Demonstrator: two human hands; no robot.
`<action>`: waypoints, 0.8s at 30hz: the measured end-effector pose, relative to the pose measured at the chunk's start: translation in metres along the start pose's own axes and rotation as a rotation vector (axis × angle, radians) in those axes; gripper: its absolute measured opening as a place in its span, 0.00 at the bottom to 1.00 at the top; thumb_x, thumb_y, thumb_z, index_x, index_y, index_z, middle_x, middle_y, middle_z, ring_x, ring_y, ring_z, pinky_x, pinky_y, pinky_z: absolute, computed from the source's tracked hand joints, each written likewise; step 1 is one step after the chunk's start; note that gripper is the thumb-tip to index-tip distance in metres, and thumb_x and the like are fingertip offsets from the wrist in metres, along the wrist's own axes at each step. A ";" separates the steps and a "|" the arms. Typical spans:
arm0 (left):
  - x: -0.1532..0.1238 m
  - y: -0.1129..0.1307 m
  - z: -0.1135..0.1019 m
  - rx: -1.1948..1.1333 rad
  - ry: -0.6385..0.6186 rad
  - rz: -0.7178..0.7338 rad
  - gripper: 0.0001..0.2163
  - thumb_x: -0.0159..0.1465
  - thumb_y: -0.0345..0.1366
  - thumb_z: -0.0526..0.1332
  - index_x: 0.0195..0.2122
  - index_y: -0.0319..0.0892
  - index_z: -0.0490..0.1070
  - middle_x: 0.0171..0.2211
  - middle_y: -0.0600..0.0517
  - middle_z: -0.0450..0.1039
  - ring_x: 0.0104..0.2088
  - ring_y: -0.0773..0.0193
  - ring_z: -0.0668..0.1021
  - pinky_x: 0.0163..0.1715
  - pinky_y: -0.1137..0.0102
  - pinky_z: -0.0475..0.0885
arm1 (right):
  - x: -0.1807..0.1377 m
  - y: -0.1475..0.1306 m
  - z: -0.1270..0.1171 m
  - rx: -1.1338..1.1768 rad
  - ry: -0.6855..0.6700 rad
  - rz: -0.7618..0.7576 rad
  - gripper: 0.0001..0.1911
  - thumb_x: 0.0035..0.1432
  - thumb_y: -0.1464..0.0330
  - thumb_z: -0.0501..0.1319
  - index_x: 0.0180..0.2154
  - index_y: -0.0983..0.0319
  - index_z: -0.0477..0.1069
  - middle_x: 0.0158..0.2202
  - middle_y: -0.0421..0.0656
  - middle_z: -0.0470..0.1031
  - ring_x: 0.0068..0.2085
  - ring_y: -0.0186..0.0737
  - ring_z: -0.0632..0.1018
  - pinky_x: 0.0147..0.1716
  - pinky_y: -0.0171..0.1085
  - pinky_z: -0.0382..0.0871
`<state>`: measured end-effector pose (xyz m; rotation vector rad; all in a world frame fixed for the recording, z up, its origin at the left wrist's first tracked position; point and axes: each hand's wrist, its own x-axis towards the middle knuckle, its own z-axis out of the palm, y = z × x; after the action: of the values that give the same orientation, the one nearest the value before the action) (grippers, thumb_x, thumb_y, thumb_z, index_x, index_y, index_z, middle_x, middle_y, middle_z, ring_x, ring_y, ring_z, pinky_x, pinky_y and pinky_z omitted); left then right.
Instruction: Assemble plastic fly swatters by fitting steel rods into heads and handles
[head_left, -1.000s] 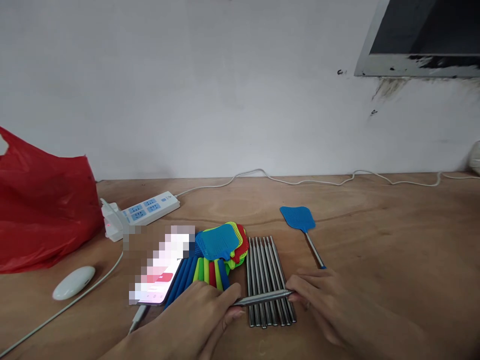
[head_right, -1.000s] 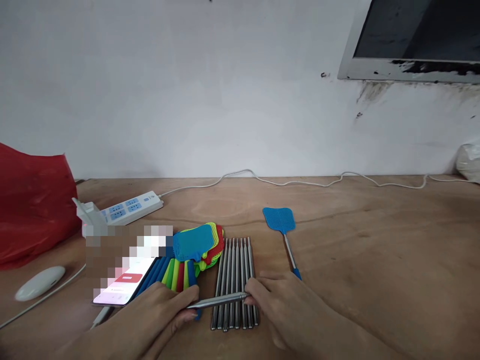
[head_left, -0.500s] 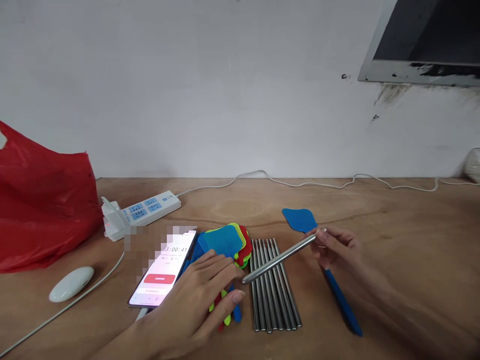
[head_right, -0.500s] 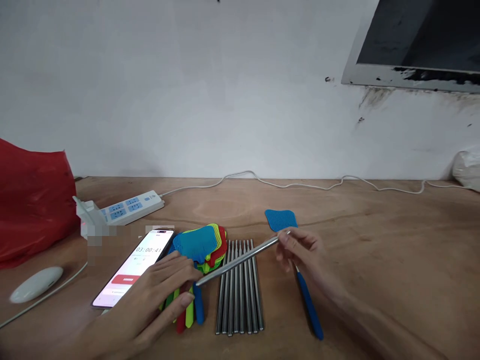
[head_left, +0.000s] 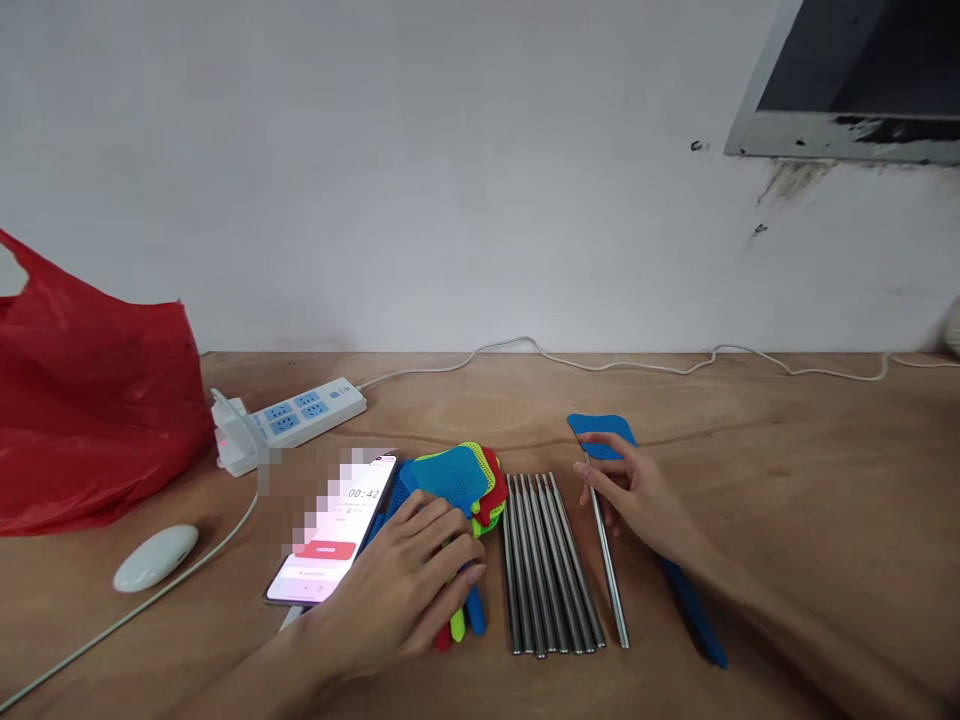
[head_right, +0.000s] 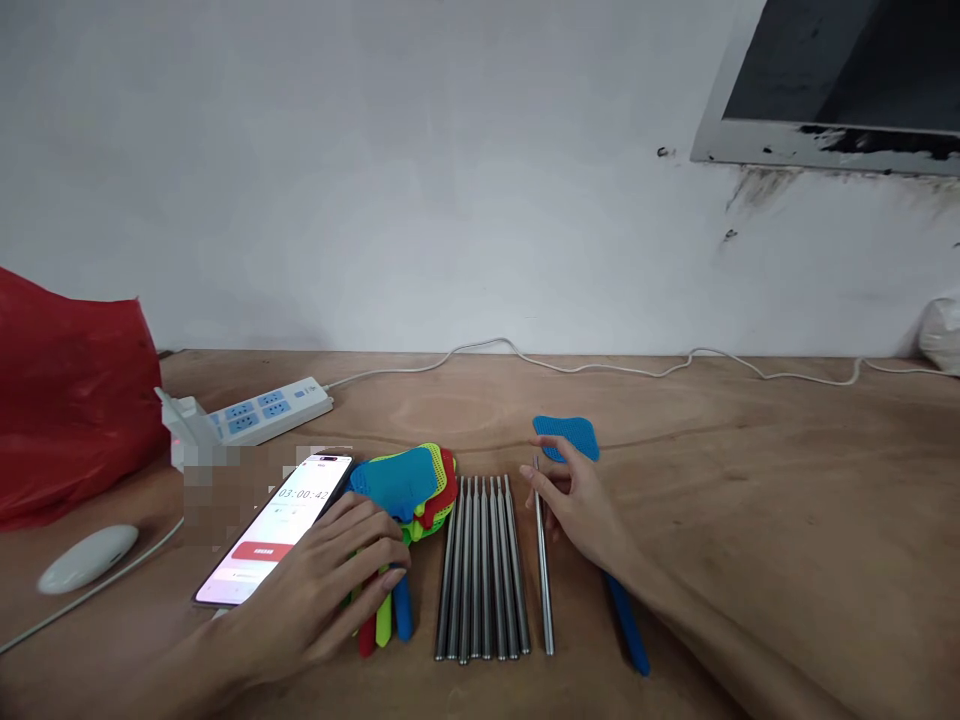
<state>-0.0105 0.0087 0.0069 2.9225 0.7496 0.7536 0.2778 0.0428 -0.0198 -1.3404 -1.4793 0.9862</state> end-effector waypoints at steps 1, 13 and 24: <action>0.000 0.000 0.000 0.004 0.002 0.000 0.10 0.71 0.28 0.49 0.39 0.40 0.69 0.34 0.48 0.73 0.35 0.58 0.72 0.39 0.61 0.64 | -0.001 0.002 0.000 -0.077 0.007 -0.040 0.26 0.59 0.50 0.59 0.52 0.59 0.63 0.22 0.34 0.73 0.16 0.36 0.69 0.14 0.33 0.63; -0.004 -0.002 0.003 0.030 0.013 0.001 0.10 0.71 0.27 0.50 0.38 0.40 0.70 0.34 0.48 0.72 0.35 0.58 0.72 0.41 0.60 0.63 | -0.001 0.016 -0.018 -0.894 0.097 -0.331 0.09 0.66 0.63 0.52 0.40 0.58 0.69 0.22 0.37 0.72 0.24 0.40 0.73 0.25 0.36 0.55; -0.004 0.000 0.004 0.023 0.033 -0.012 0.10 0.71 0.28 0.50 0.39 0.41 0.70 0.34 0.48 0.73 0.35 0.58 0.73 0.40 0.62 0.65 | -0.001 0.006 -0.028 -1.311 0.206 -0.040 0.06 0.62 0.68 0.55 0.40 0.61 0.67 0.34 0.50 0.79 0.28 0.51 0.79 0.23 0.37 0.47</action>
<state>-0.0118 0.0070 0.0011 2.9303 0.7831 0.7989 0.3059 0.0419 -0.0175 -2.1526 -2.0260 -0.3267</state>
